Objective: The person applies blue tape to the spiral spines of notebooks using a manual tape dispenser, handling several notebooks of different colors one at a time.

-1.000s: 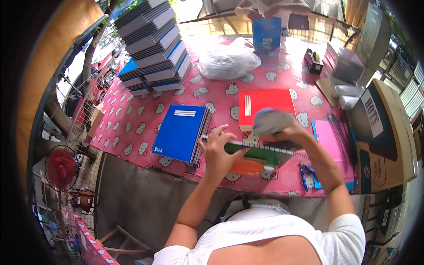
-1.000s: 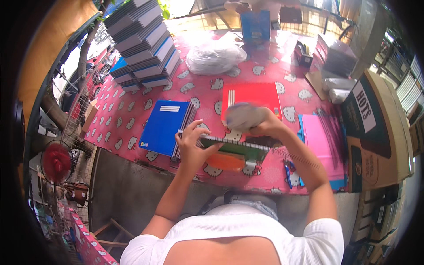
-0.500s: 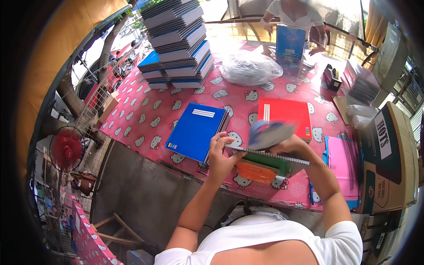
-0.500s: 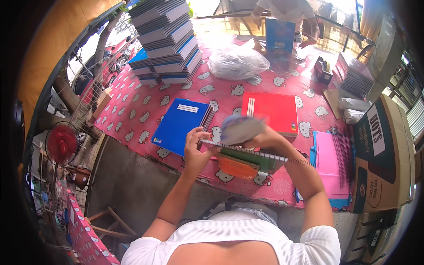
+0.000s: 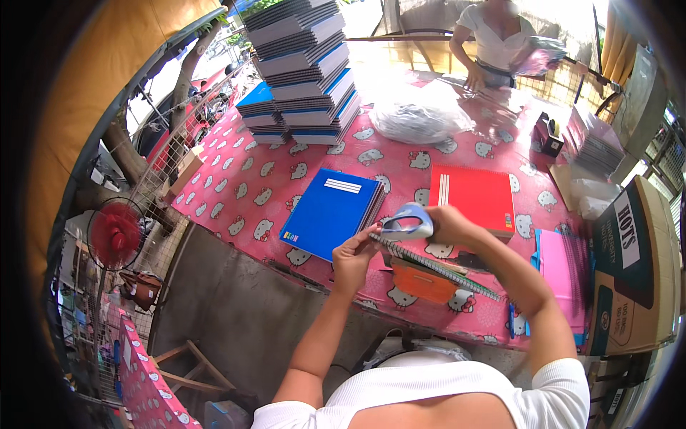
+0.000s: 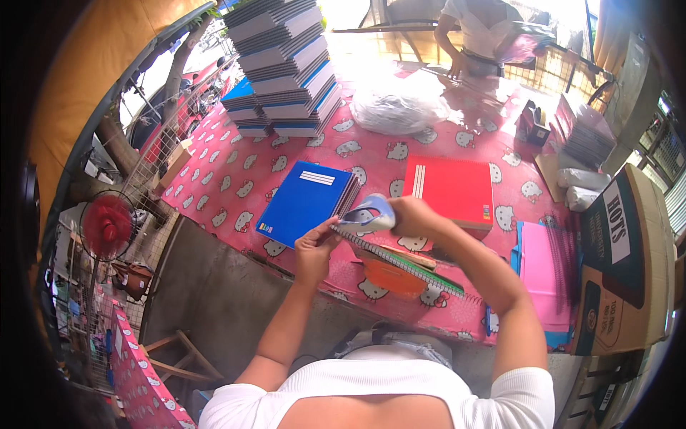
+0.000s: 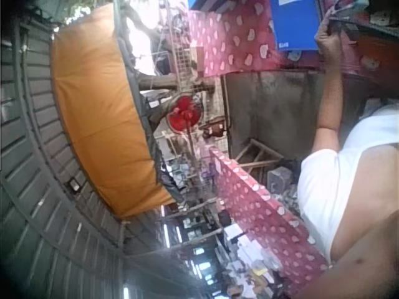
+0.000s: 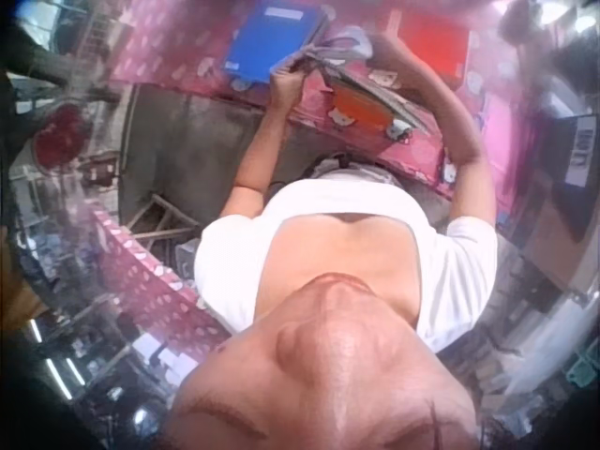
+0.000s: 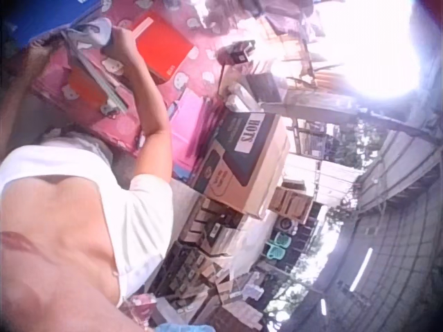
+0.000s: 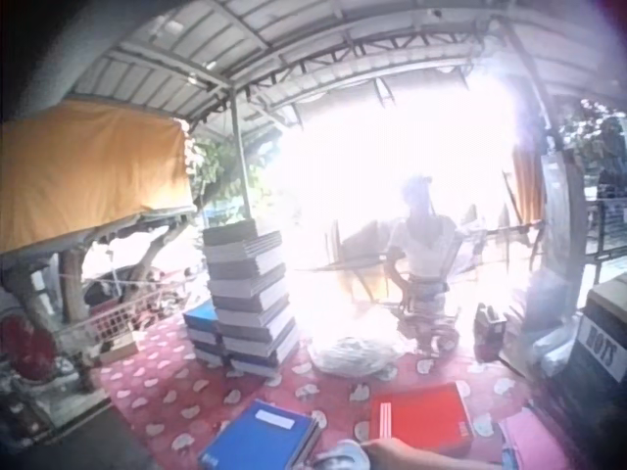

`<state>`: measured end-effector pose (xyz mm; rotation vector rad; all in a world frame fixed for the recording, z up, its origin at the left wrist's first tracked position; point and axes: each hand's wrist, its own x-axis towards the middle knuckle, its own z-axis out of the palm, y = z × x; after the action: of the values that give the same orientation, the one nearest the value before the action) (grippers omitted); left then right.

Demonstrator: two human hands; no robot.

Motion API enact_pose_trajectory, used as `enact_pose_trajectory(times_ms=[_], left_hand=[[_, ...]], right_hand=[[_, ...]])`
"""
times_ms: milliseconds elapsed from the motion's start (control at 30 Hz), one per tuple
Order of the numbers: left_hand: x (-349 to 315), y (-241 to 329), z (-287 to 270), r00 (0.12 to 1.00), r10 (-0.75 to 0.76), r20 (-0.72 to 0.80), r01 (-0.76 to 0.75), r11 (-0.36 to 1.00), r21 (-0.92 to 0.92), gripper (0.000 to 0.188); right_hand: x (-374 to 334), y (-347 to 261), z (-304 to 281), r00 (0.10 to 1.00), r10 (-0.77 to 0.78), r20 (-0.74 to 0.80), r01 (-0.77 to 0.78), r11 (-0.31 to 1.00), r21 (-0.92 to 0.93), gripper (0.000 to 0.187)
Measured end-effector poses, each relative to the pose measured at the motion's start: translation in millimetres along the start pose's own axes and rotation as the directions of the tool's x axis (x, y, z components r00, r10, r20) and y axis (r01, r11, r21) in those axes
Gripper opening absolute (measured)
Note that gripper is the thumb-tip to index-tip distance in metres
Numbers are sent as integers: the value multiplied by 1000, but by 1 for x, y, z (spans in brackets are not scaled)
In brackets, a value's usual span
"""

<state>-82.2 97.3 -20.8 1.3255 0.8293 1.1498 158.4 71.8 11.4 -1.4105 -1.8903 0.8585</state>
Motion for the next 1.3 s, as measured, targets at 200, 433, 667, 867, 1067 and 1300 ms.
enact_pose_trajectory(times_ms=[200, 433, 667, 867, 1067, 1300], left_hand=[[3, -10, -12, 986, -39, 164, 52, 995, -79, 29], [31, -15, -13, 920, 72, 386, 69, 938, -340, 16], [45, -2, 6, 949, -44, 311, 173, 901, -398, 10], [53, -23, 4, 920, -17, 391, 175, 912, -371, 13], [50, 1, 38, 898, 66, 435, 96, 935, -342, 15], [18, 39, 83, 790, 440, 426, -366, 897, -247, 14]], right_hand=[[-40, 52, -4, 960, 141, -243, -102, 981, 166, 47], [-198, 101, 53, 795, 273, -542, -569, 645, -510, 41], [-264, 52, 70, 458, 601, -655, -878, 423, -225, 81], [-274, 59, 103, 472, 513, -717, -876, 367, -313, 77], [-280, 64, 89, 355, 364, -861, -843, 522, -127, 40], [-161, -138, 57, 442, 119, -889, -296, 955, -20, 39]])
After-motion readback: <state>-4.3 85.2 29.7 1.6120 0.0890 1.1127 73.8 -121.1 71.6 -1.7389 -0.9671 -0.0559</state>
